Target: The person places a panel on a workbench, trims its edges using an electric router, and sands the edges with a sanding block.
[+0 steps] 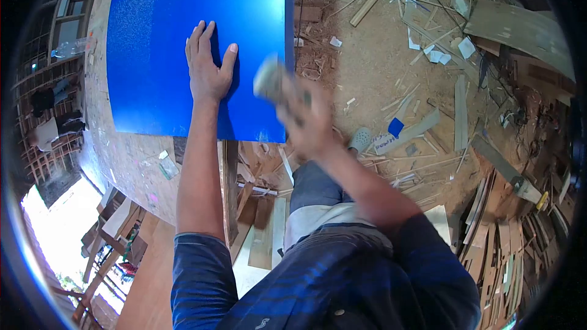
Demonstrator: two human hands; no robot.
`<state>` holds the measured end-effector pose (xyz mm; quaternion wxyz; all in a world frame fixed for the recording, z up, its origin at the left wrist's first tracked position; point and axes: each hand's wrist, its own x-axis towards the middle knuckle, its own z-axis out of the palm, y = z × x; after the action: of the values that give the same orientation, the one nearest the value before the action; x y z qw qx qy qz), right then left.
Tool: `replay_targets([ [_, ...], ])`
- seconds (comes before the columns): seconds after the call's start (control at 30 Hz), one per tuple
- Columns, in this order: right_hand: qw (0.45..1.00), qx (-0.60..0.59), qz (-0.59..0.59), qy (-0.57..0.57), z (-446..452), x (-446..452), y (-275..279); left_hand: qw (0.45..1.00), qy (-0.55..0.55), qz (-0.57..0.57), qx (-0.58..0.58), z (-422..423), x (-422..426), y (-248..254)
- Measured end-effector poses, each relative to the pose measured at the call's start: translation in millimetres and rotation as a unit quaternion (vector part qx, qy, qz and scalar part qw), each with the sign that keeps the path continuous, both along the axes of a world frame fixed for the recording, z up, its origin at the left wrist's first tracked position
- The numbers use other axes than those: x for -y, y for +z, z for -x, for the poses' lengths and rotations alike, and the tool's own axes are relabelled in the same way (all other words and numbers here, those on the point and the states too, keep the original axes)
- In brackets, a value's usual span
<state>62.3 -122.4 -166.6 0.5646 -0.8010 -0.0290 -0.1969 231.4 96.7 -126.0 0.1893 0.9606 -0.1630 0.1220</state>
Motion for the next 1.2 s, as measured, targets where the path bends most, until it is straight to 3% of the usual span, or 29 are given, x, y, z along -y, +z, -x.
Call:
replay_targets([
  [0.13, 0.999, 0.008, -0.016, -0.049, -155, 27, -7, 1.000, 0.000, -0.006, 0.012, 1, -2, -3],
  [0.23, 0.998, -0.020, 0.004, -0.051, -141, 28, 4, 1.000, 0.014, -0.006, 0.013, 3, -1, -3],
  [0.43, 0.999, -0.032, -0.001, 0.024, 101, -15, 15, 1.000, 0.024, 0.003, 0.002, 3, -1, -4],
  [0.53, 1.000, -0.007, 0.011, 0.004, 66, -9, 4, 1.000, 0.013, -0.001, 0.008, 1, -1, -4],
  [0.63, 0.998, -0.034, 0.007, -0.048, -38, 2, 5, 1.000, -0.003, -0.015, 0.026, -1, -6, -8],
  [0.7, 0.996, -0.048, -0.064, -0.033, -68, 8, 3, 0.999, -0.001, -0.016, 0.028, 0, -6, -6],
  [0.77, 0.994, -0.054, -0.085, -0.031, -55, 5, 2, 1.000, -0.001, -0.014, 0.028, 0, -5, -7],
  [0.9, 0.998, -0.053, -0.014, -0.013, 81, -22, 10, 0.999, -0.001, -0.018, 0.034, -1, -5, -9],
  [1.0, 0.998, -0.035, -0.048, -0.015, 78, -24, 3, 1.000, 0.001, -0.010, 0.025, -1, -8, -9],
  [1.13, 0.997, -0.050, -0.041, -0.039, -51, 6, 4, 1.000, -0.006, -0.006, 0.020, -2, -8, -10],
  [1.2, 0.996, -0.055, -0.059, -0.044, -61, 8, 0, 1.000, -0.001, -0.007, 0.014, -1, -7, -9],
])
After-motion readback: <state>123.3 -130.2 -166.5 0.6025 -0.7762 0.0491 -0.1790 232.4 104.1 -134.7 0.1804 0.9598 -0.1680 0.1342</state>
